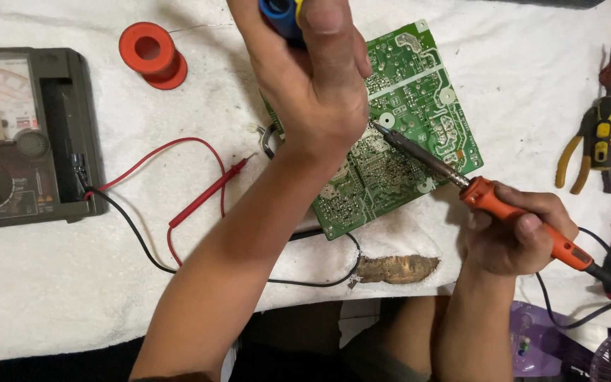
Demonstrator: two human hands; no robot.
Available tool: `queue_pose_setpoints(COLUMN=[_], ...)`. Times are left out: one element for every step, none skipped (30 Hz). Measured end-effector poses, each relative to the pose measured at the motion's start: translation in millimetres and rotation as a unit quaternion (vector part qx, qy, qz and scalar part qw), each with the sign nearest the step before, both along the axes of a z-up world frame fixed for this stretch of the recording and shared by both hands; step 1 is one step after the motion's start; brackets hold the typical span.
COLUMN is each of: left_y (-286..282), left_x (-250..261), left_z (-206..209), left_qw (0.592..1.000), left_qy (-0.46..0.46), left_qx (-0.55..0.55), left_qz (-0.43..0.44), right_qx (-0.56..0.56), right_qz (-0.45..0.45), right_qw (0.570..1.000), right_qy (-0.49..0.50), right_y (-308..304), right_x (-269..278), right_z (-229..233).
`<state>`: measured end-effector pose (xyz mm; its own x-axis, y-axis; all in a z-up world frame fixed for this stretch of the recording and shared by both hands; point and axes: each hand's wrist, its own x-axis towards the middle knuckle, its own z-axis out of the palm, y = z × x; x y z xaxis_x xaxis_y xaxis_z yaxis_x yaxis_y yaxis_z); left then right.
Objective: The person uses a soldering iron and a desoldering pump to work on a green circuit board, removing solder from various points. They flip the board over to reveal the component side and use pliers to remove a small electronic component.
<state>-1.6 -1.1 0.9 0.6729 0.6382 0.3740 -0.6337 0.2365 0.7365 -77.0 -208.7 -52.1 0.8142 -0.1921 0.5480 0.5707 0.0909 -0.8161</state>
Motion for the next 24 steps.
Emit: queue_pose_setpoints(left_y=[-0.7,-0.4,-0.5,-1.0,-1.4,-1.8,-2.3,-1.9,-1.5,-1.2,-1.9,-1.8,-1.8,-1.1,-0.6,-0.5,-0.5,-0.9,-1.2,-0.8,-0.2,0.7,0.7,0.7], left_x=[-0.4,-0.2,0.1,0.5,1.3,1.8,2.3,1.0,-0.2,-1.6,-0.8,0.3,1.4,1.6,1.8,1.9,1.4,0.9,0.4,-0.5,-1.4,-2.2,-2.1,-2.2], left_z=[-0.7,-0.4,-0.1,0.2,-0.6,-1.4,-2.1,-0.6,1.1,2.7,3.3,4.1,4.9,5.0,4.8,4.4,7.1,9.7,12.3,13.3,14.2,15.2,15.2,15.0], left_qw=[1.0,1.0,1.0,1.0,1.0,1.0,0.999,0.999,1.0,1.0,1.0,1.0,0.999,0.999,0.999,0.999,0.999,0.998,0.998,0.998,0.998,0.998,0.998,0.998], left_qy=[0.002,0.001,-0.003,-0.008,-0.008,-0.025,-0.042,-0.043,-0.022,0.0,-0.001,-0.011,-0.021,-0.021,-0.032,-0.043,-0.043,-0.039,-0.034,-0.034,-0.037,-0.04,-0.04,-0.049], left_qx=[-0.002,-0.002,0.0,0.002,0.002,-0.007,-0.016,-0.015,-0.003,0.008,0.009,-0.01,-0.028,-0.027,-0.027,-0.027,-0.025,-0.036,-0.047,-0.046,-0.04,-0.034,-0.033,-0.032], left_qz=[-0.007,-0.007,-0.005,-0.003,-0.003,-0.005,-0.007,-0.008,-0.003,0.002,0.001,-0.002,-0.005,-0.006,-0.01,-0.016,-0.019,-0.015,-0.011,-0.012,-0.017,-0.021,-0.022,-0.025], right_qx=[-0.002,-0.001,0.013,0.028,0.028,0.009,-0.01,-0.009,-0.039,-0.069,-0.068,-0.062,-0.057,-0.055,-0.04,-0.025,-0.024,-0.023,-0.022,-0.021,-0.018,-0.016,-0.015,-0.01], right_qz=[0.027,0.026,0.006,-0.015,-0.016,0.024,0.064,0.063,0.058,0.053,0.052,0.065,0.078,0.077,0.06,0.04,0.038,0.036,0.035,0.033,0.023,0.013,0.012,0.013], right_qw=[0.999,0.999,1.0,0.999,0.999,0.999,0.997,0.997,0.997,0.995,0.995,0.994,0.992,0.993,0.996,0.999,0.999,0.999,0.999,0.999,1.0,0.999,1.0,0.999], right_qy=[-0.023,-0.024,-0.014,-0.003,-0.004,-0.02,-0.036,-0.037,-0.044,-0.051,-0.052,-0.064,-0.076,-0.076,-0.051,-0.026,-0.026,-0.017,-0.007,-0.007,0.009,0.025,0.025,0.027], right_y=[-1.4,0.8,2.7,4.3,4.1,3.9,3.7,2.4,1.1,-0.3,-2.3,-3.7,-5.1,-7.9,-10.8,-13.7,-8.2,-3.1,2.0,4.0,6.3,8.6,9.1,9.4], right_x=[0.9,-1.0,-2.8,-4.6,-3.4,-2.4,-1.5,-0.8,0.0,0.6,1.5,3.2,4.9,3.4,2.0,-0.4,-0.8,-1.1,-1.4,-2.0,-2.5,-2.8,-2.8,-2.9], right_z=[-1.4,-1.0,-0.7,-0.3,1.2,2.7,4.3,5.1,6.0,6.9,6.5,5.9,5.3,3.4,1.3,-1.2,2.2,5.9,9.6,10.8,12.0,13.4,13.6,13.6])
